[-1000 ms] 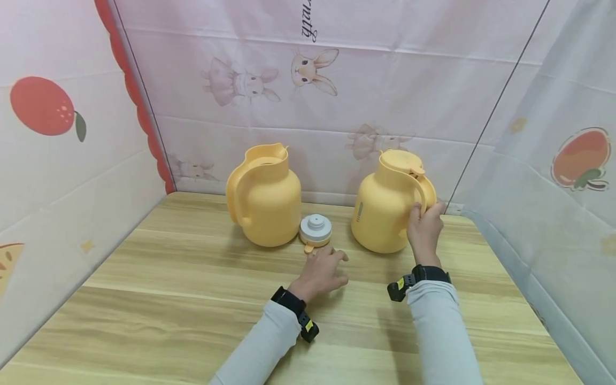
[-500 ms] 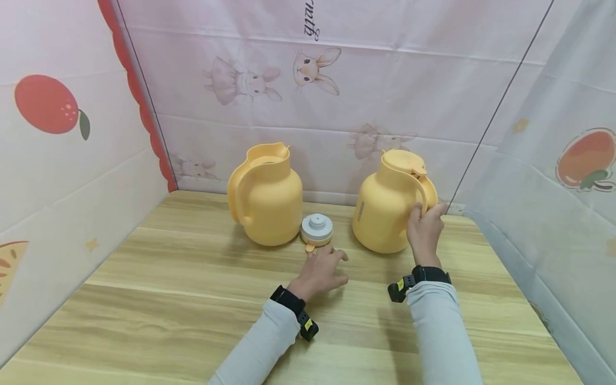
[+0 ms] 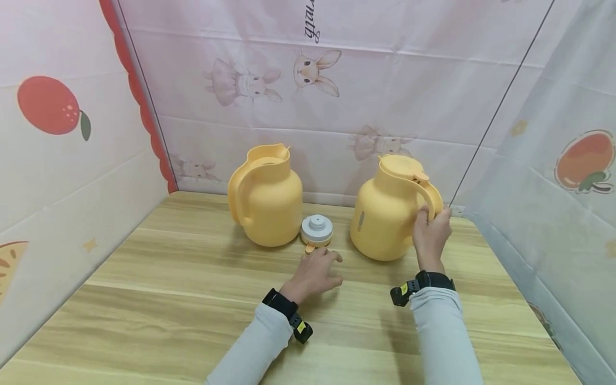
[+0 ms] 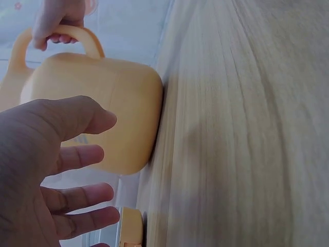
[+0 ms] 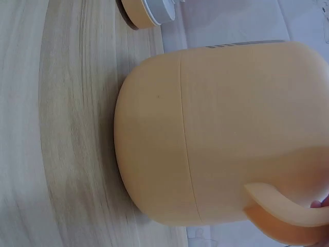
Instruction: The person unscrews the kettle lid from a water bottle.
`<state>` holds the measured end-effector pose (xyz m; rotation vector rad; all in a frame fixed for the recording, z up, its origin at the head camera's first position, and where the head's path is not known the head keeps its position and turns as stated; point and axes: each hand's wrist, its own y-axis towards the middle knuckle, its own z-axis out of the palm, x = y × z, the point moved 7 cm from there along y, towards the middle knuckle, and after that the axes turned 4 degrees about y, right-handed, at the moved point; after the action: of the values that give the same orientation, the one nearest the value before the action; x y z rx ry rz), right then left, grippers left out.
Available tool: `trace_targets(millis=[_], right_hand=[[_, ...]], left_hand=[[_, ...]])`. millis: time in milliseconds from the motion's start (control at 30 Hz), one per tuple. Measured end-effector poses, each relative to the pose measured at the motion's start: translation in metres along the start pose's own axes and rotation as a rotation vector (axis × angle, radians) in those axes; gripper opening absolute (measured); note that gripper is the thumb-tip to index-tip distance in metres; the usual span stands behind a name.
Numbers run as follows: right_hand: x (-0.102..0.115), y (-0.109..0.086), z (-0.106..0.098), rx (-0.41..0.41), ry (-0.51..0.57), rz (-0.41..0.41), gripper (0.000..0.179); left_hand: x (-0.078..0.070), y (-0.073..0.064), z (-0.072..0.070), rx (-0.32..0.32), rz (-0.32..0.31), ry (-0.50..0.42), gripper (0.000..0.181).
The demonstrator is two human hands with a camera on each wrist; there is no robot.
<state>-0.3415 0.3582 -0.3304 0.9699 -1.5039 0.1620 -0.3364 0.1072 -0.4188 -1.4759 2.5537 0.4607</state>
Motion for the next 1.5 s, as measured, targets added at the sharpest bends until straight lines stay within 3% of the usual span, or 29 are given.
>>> trace_targets(millis=[167, 333, 633, 1033, 1300, 1500], right_hand=[[-0.002, -0.002, -0.002, -0.058, 0.033, 0.005, 0.017], [-0.002, -0.003, -0.006, -0.113, 0.051, -0.009, 0.002], [-0.003, -0.004, -0.017, -0.164, 0.077, 0.01, 0.015], [0.006, -0.013, -0.017, -0.181, 0.109, -0.061, 0.021], [0.008, -0.022, -0.017, -0.134, 0.129, -0.062, 0.023], [0.01, -0.026, -0.02, -0.145, 0.147, -0.077, 0.024]], left_hand=[[0.003, -0.003, -0.001, 0.014, -0.009, 0.003, 0.041], [0.005, -0.008, -0.002, 0.017, -0.007, 0.025, 0.041], [0.008, -0.014, -0.007, 0.024, 0.015, 0.06, 0.041], [0.009, -0.02, -0.014, 0.024, 0.024, 0.095, 0.042], [0.009, -0.028, -0.019, -0.003, 0.031, 0.114, 0.042], [0.011, -0.031, -0.023, -0.011, 0.034, 0.09, 0.041]])
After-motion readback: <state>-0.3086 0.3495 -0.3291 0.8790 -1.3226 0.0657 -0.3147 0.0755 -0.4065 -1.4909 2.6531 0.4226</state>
